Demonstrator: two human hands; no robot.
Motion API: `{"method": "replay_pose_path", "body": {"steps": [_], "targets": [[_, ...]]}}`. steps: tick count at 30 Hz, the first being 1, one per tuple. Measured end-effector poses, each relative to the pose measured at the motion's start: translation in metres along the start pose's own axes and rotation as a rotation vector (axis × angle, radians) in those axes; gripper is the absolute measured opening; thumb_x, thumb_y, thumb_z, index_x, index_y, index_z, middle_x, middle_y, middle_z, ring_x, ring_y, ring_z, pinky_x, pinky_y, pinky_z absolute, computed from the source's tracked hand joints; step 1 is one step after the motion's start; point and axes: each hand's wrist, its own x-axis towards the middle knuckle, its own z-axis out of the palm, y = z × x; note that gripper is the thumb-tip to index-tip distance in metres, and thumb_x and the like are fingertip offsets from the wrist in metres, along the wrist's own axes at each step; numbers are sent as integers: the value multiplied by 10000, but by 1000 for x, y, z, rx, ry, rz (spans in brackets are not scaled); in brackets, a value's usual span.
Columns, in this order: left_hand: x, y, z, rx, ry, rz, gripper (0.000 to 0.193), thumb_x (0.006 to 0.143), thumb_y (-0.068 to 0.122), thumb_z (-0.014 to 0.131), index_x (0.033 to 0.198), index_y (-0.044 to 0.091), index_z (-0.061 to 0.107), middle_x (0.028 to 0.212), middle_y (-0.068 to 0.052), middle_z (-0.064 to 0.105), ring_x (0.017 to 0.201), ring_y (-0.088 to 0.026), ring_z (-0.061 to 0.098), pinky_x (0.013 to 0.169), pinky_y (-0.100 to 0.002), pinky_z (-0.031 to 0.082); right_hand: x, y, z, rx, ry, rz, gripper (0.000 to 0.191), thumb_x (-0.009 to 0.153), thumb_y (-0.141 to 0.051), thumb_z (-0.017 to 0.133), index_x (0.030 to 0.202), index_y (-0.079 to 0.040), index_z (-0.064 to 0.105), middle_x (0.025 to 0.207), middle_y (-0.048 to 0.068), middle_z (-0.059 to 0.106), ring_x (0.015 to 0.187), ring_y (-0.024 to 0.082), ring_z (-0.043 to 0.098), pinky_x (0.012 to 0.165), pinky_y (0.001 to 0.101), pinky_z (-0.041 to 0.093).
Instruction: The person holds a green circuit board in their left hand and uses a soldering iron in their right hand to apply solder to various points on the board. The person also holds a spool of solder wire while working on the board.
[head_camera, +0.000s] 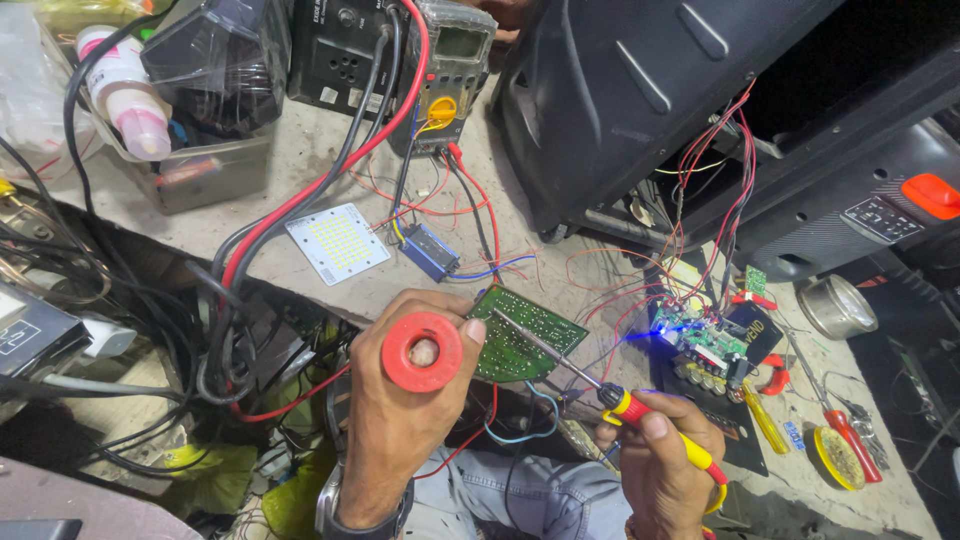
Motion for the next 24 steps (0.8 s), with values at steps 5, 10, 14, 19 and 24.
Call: {"method": "replay_pose_path", "body": {"steps": [5,10,14,19,24], "targets": [[-1,0,0,-20,-4,-48,142,892,98,763,900,-14,675,974,-86,755,771,-147,714,703,-278,563,0,2,-1,16,-7,-9,244,958,-73,687,1142,87,687,1011,270,724,847,371,723,705,510,600],[-1,-1,1,-62,-1,-62,133,898,99,761,908,-12,687,984,-79,766,790,-124,708,717,-273,568,0,1,-10,138,-12,-42,277,969,-122,712,1161,76,684,1038,255,726,828,370,714,683,494,589],[-2,-2,2,-70,4,-126,143,892,117,764,921,-6,698,965,-64,780,760,-102,698,693,-263,571,-1,0,-18,176,30,-52,275,988,-153,721,1155,62,680,1027,257,725,782,371,705,682,484,586],[-3,-4,1,-49,7,-233,163,876,132,769,967,1,733,864,-61,792,701,-89,686,659,-256,570,-4,6,-22,154,34,-21,303,971,-157,719,1185,54,687,1021,263,726,778,363,706,663,473,590],[-4,-6,-4,-88,-13,-239,179,884,154,751,933,-16,722,1015,-72,814,762,-96,722,699,-266,577,-6,8,-24,144,60,-10,287,969,-137,718,1178,56,684,1031,256,720,834,359,711,674,465,589]]}}
